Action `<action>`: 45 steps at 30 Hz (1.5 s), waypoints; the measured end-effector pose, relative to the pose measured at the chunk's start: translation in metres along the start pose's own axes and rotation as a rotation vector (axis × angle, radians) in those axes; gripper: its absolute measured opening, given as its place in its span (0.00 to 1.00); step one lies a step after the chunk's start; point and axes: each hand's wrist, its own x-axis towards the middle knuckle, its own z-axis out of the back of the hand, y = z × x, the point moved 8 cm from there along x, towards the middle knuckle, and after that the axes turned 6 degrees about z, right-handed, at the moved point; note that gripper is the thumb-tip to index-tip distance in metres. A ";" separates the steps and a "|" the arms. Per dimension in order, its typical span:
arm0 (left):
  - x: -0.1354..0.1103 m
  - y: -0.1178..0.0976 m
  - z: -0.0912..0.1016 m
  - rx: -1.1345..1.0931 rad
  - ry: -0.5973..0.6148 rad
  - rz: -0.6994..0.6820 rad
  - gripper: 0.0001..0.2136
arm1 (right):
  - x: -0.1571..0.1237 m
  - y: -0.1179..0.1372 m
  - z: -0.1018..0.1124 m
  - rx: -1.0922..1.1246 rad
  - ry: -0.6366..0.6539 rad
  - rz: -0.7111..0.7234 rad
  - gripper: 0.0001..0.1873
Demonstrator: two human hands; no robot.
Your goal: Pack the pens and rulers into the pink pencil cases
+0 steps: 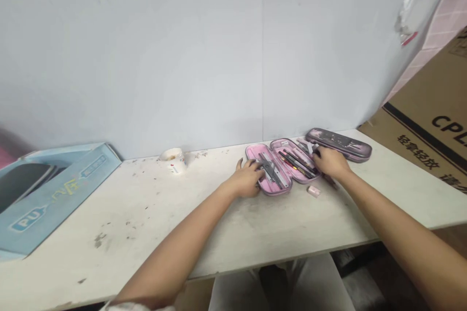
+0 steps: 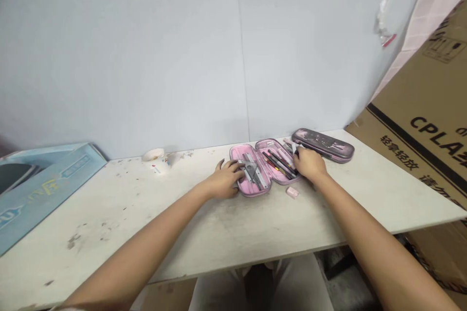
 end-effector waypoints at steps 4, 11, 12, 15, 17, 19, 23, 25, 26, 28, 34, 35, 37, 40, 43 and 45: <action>-0.011 -0.005 0.002 0.021 0.003 -0.038 0.17 | -0.002 0.004 -0.020 -0.007 0.083 0.071 0.15; -0.044 -0.005 0.010 0.018 -0.044 -0.090 0.15 | 0.016 0.046 -0.025 0.127 0.066 0.161 0.12; -0.048 -0.006 0.014 0.017 -0.059 -0.103 0.16 | 0.019 0.054 -0.023 0.160 0.053 0.181 0.13; -0.050 -0.011 0.031 0.000 -0.127 -0.119 0.21 | 0.026 0.074 -0.017 0.281 0.023 0.231 0.14; -0.044 -0.012 0.045 -0.034 -0.189 -0.111 0.26 | 0.025 0.086 -0.013 0.358 0.016 0.263 0.15; -0.032 -0.012 0.056 -0.078 -0.243 -0.107 0.31 | 0.021 0.097 -0.006 0.459 0.013 0.307 0.15; -0.001 -0.004 0.063 -0.149 -0.267 -0.061 0.36 | 0.003 0.114 0.012 0.821 0.024 0.402 0.15; 0.012 -0.001 0.058 -0.156 -0.228 -0.038 0.34 | -0.005 0.119 0.018 0.947 0.046 0.432 0.15; 0.016 0.000 0.055 -0.150 -0.206 -0.033 0.31 | -0.008 0.120 0.020 0.978 0.054 0.441 0.16; 0.021 0.003 0.051 -0.126 -0.192 -0.016 0.27 | -0.010 0.118 0.021 0.999 0.049 0.428 0.17; 0.006 0.046 0.066 -0.147 -0.345 0.239 0.19 | -0.009 0.100 -0.001 1.000 0.008 0.280 0.23; 0.001 0.057 0.070 -0.172 -0.362 0.298 0.18 | -0.011 0.103 -0.006 1.003 0.021 0.286 0.23; -0.009 0.074 0.076 -0.223 -0.376 0.391 0.18 | -0.014 0.115 -0.015 0.988 0.044 0.327 0.23; -0.021 0.087 0.083 -0.283 -0.382 0.454 0.18 | -0.015 0.143 -0.024 0.882 0.021 0.405 0.27; -0.031 0.091 0.085 -0.319 -0.401 0.475 0.17 | -0.010 0.169 -0.028 0.730 -0.041 0.446 0.25; -0.035 0.093 0.086 -0.330 -0.410 0.487 0.17 | -0.007 0.182 -0.027 0.604 -0.071 0.468 0.20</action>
